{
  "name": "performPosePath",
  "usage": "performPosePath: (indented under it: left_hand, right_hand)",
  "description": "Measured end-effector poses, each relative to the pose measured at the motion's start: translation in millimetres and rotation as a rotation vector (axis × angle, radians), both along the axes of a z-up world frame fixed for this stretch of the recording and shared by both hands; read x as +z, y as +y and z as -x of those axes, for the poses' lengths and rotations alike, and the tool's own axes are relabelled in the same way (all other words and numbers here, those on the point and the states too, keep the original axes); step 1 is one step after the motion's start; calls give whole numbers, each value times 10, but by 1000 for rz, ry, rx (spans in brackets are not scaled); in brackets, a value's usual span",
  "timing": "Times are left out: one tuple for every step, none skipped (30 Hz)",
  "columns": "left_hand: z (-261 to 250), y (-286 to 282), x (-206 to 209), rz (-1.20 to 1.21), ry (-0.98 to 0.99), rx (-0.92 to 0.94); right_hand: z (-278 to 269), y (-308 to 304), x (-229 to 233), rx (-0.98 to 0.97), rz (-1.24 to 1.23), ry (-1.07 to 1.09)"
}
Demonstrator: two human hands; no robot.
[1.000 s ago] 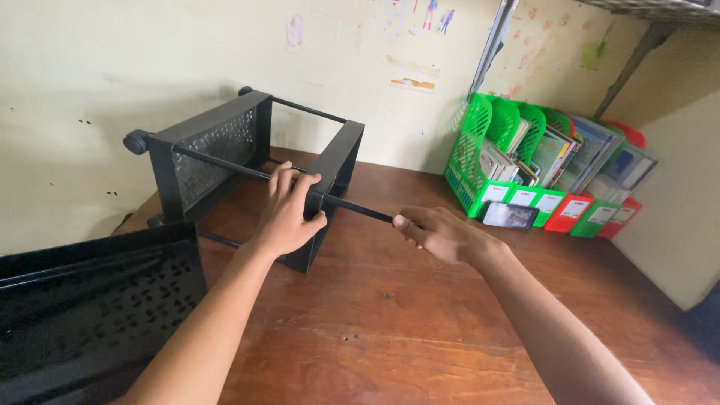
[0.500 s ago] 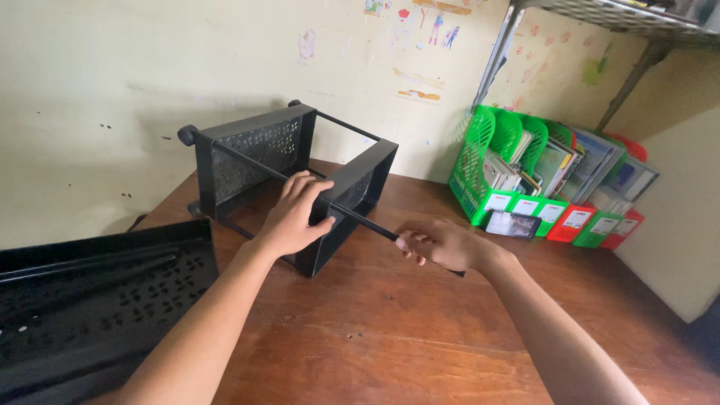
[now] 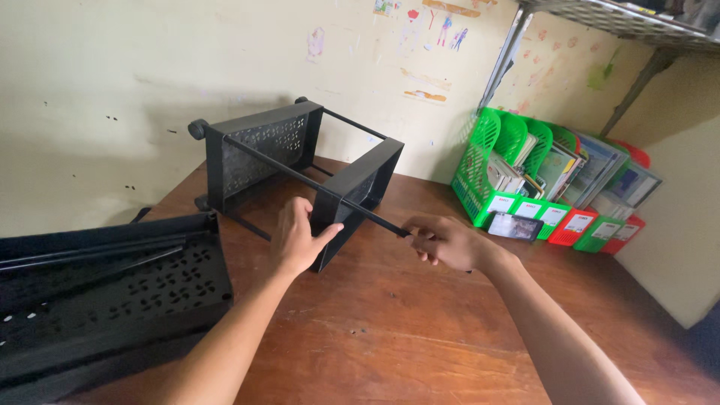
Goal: The person assembles a black plastic crate by inserting metal rods into the side panels. They align the panels, insert the rods through pre-drilled holes, and adjust the frame to ensure stability. The assembly is performed on a wooden table in a room with visible storage baskets and wall decorations.
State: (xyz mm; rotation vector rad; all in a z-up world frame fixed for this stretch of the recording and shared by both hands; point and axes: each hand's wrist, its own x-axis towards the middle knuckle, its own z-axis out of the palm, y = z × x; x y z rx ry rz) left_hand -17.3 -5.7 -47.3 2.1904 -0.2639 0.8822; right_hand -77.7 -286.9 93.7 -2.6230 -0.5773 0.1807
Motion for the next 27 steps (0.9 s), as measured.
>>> performPosePath:
  left_hand:
    - [28,-28,-63,84,77,-54]
    - [38,-51,-96,76,90,-33]
    - [56,-75,-127,68,103,-13]
    - [55,-101,-142,59,114,5]
    - [44,-112,-153,37,134,15]
    - [51,-122,-196,15,158,24]
    - [47,-127,-239,-8,182,33]
    - [39,-124,-281,6,216,17]
    - [21,-120,-317,19,249,1]
    - [-19,-109,-329,28,280,-18]
    - [-62,-106,-338,40,236,-68]
    - [-90,-110,-357,55,194,-115]
    - [-105,-126,-374,71,152,-162]
    - [-122,-174,-365,31,157,-188]
    - [-127,-225,-336,-8,163,-214]
    - [-129,-258,-276,-49,164,-241]
    - [-114,-274,-198,-118,186,-237]
    - [-88,-282,-93,-187,205,-233]
    - [-49,-268,17,-256,224,-228]
    - [-9,-192,117,-249,313,-181]
    - [-14,-70,247,-244,402,-136]
    - [-50,48,389,-245,489,-91]
    - [-82,177,486,-100,337,-21]
    - [-118,344,535,43,184,46]
    - [-216,509,589,106,-3,71]
    - [-335,661,608,171,-190,96]
    - [-454,803,579,157,-261,119]
  right_hand:
    - [-11,-15,-26,6,-29,-4]
    - [-35,-23,-26,13,-34,10]
    - [-42,-32,-35,19,-39,24]
    - [-43,-49,-39,22,-45,37]
    - [-45,-58,-45,2,-40,35]
    - [-22,-65,-80,-20,-36,37]
    - [-3,-75,-103,-42,-32,40]
    - [10,-78,-111,-36,-39,35]
    - [16,-74,-112,-30,-45,29]
    - [10,-68,-97,-27,-57,21]
    - [0,-64,-79,-9,-70,0]
    - [-9,-55,-73,11,-80,-18]
    - [-20,-51,-73,32,-90,-36]
    - [-38,-38,-86,-32,-69,-65]
    - [-66,-14,-116,-96,-49,-95]
    - [-108,-4,-132,-161,-29,-129]
    - [-153,-1,-159,-149,-9,-225]
    - [-210,2,-192,-136,11,-323]
    - [-278,-17,-213,-124,31,-421]
    - [-336,-70,-243,-152,70,-425]
    - [-401,-147,-264,-181,109,-429]
    - [-481,-231,-267,-210,146,-435]
    - [-564,-331,-252,-254,178,-398]
    - [-636,-428,-245,-296,212,-357]
    - [-707,-495,-256,-337,246,-315]
    - [-780,-528,-280,-345,259,-377]
    - [-846,-533,-314,-351,273,-440]
